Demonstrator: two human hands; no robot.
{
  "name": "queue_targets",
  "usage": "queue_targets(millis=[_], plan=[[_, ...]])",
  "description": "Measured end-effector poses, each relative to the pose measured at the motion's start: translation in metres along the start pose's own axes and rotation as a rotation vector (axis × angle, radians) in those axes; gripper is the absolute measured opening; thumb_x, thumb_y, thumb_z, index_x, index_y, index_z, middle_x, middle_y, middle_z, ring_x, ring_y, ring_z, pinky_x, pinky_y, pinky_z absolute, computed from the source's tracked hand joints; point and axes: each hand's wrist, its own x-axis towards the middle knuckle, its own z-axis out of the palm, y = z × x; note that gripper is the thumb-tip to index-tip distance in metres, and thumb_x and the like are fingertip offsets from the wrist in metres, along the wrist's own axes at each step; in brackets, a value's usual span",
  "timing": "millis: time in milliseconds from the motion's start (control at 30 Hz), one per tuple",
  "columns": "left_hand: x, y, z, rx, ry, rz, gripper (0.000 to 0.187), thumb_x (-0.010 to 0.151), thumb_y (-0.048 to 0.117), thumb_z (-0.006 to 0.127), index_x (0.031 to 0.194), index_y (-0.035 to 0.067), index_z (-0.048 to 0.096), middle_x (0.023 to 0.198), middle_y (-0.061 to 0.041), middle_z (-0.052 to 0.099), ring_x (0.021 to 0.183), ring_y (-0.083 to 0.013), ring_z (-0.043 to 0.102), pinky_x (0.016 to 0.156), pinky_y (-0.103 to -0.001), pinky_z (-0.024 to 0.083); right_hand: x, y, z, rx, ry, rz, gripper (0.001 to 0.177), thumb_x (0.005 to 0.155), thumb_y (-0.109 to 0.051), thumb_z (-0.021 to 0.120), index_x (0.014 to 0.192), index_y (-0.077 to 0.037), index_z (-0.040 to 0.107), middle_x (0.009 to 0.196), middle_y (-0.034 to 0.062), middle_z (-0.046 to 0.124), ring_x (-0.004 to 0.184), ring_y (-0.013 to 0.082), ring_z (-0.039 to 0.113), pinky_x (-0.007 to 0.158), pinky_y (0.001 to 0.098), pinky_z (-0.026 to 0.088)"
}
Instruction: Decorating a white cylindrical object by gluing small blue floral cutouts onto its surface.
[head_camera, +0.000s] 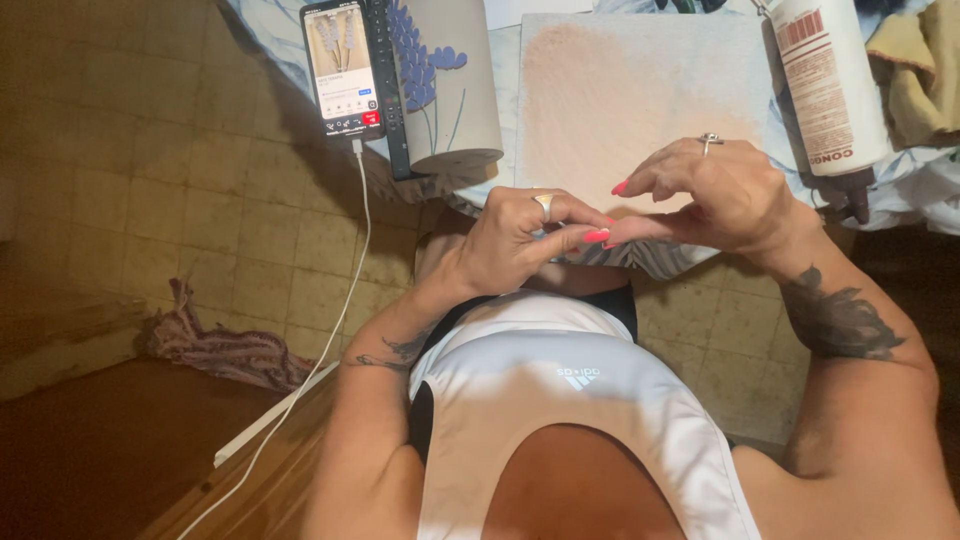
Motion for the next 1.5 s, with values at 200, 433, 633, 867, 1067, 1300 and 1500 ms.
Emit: queue_targets(millis=[200,433,633,867,1067,1300,1500], plan=[[-0.002,-0.008,0.009,0.067,0.054,0.115,0.010,0.085,0.009,0.053,0.094,0.005,0.058,0.085,-0.010,0.061,0.069,-0.0176,0.060,0.064,-0.023,0.046,-0.008,-0.001,0.000,-0.073,-0.047,0.089,0.035,0.071,-0.031,0.074,0.077,-0.002,0.055,0.077,0.0028,0.064,0.067,0.0144,0.060,0.055,0.0216,0.042],[0.006,-0.012,0.019,0.071,0.348,0.078,0.007,0.080,0.011,0.060,0.086,0.010,0.064,0.073,-0.002,0.063,0.063,-0.0151,0.062,0.057,-0.021,0.050,0.002,-0.027,0.009,0.079,0.184,0.146,0.023,0.073,0.000,0.072,0.091,0.009,0.060,0.086,0.0219,0.060,0.071,0.0341,0.059,0.065,0.0402,0.049],[0.018,-0.015,0.024,0.554,0.651,0.370,0.006,0.077,0.012,0.063,0.082,0.010,0.064,0.079,0.000,0.062,0.070,-0.0165,0.063,0.062,-0.024,0.052,-0.011,-0.052,0.049,0.469,0.353,0.625,0.024,0.086,-0.004,0.046,0.103,0.011,0.052,0.089,0.0205,0.059,0.079,0.0262,0.060,0.073,0.0359,0.046],[0.023,0.003,0.019,0.545,0.515,0.341,0.007,0.080,0.016,0.059,0.082,0.012,0.063,0.079,0.000,0.061,0.076,-0.0181,0.062,0.062,-0.026,0.052,-0.020,-0.048,0.059,0.824,0.491,0.874,0.032,0.090,-0.016,0.040,0.096,0.012,0.053,0.085,0.0224,0.059,0.079,0.0231,0.059,0.070,0.0432,0.050],[0.023,-0.003,0.020,0.462,0.433,0.279,0.006,0.081,0.015,0.058,0.082,0.011,0.063,0.078,-0.001,0.061,0.075,-0.0189,0.063,0.060,-0.026,0.051,-0.022,-0.041,0.058,0.850,0.486,0.958,0.029,0.090,-0.016,0.042,0.087,0.010,0.055,0.078,0.0217,0.061,0.075,0.0225,0.060,0.066,0.0407,0.052],[0.019,-0.017,0.021,0.462,0.399,0.193,0.006,0.080,0.014,0.059,0.084,0.010,0.063,0.078,-0.001,0.062,0.072,-0.0190,0.063,0.059,-0.025,0.051,-0.021,-0.036,0.063,1.046,0.575,1.117,0.025,0.086,-0.014,0.047,0.086,0.010,0.056,0.076,0.0196,0.061,0.072,0.0205,0.061,0.063,0.0376,0.054],[0.018,-0.018,0.022,0.438,0.379,0.127,0.007,0.080,0.014,0.059,0.086,0.011,0.062,0.079,0.000,0.062,0.074,-0.0170,0.063,0.057,-0.023,0.050,-0.015,-0.040,0.061,1.103,0.627,1.181,0.023,0.085,-0.014,0.050,0.084,0.009,0.056,0.073,0.0185,0.061,0.068,0.0197,0.063,0.060,0.0325,0.055]])
